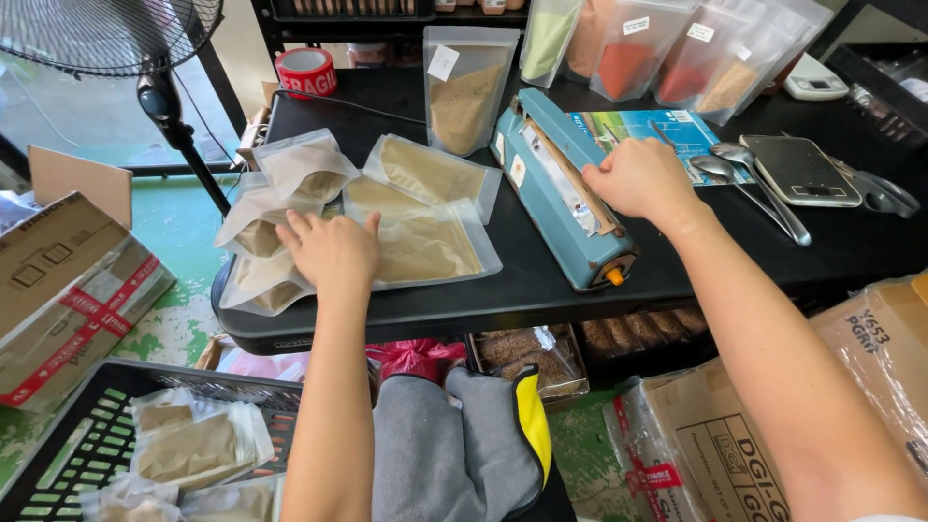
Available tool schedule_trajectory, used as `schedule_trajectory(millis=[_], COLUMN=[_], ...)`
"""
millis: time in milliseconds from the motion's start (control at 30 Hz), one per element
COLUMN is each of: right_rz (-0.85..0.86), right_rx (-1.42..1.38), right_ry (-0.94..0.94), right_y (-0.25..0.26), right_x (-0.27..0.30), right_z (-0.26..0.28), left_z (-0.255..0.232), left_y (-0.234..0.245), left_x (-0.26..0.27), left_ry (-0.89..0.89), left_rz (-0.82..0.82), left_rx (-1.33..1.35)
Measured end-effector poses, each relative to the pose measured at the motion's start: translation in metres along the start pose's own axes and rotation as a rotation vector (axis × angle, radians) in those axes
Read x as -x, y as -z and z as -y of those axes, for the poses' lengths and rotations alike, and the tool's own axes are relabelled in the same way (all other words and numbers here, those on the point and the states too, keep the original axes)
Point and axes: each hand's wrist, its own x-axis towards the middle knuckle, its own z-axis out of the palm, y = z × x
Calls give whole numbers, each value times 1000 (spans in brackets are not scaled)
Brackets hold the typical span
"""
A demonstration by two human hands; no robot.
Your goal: The person seals several small bags of brown powder using an impulse sealer and then places the sealed bags into a plastic basket on the floor.
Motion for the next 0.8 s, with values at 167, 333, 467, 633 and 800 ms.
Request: schedule_trajectory(millis=[167, 333, 467, 633, 800], right_rz=[-17, -20, -11, 6, 16], right_rx=[-31, -47, -44, -87, -92], right_ry=[12, 11, -11, -44, -57], right_y=[0, 3, 10, 9, 9], right_x=[-6, -3, -13, -34, -56], right_z=[-5, -1, 1, -16, -26], left_z=[4, 3, -25, -75, -97], left_y=[15, -20, -12, -9, -47], left_x=[49, 70, 74, 63, 25], left_ry=[45, -89, -172, -106, -229], left_rz=[-141, -400, -221, -105, 4], left_rx=[94, 191, 1213, 1568, 1488])
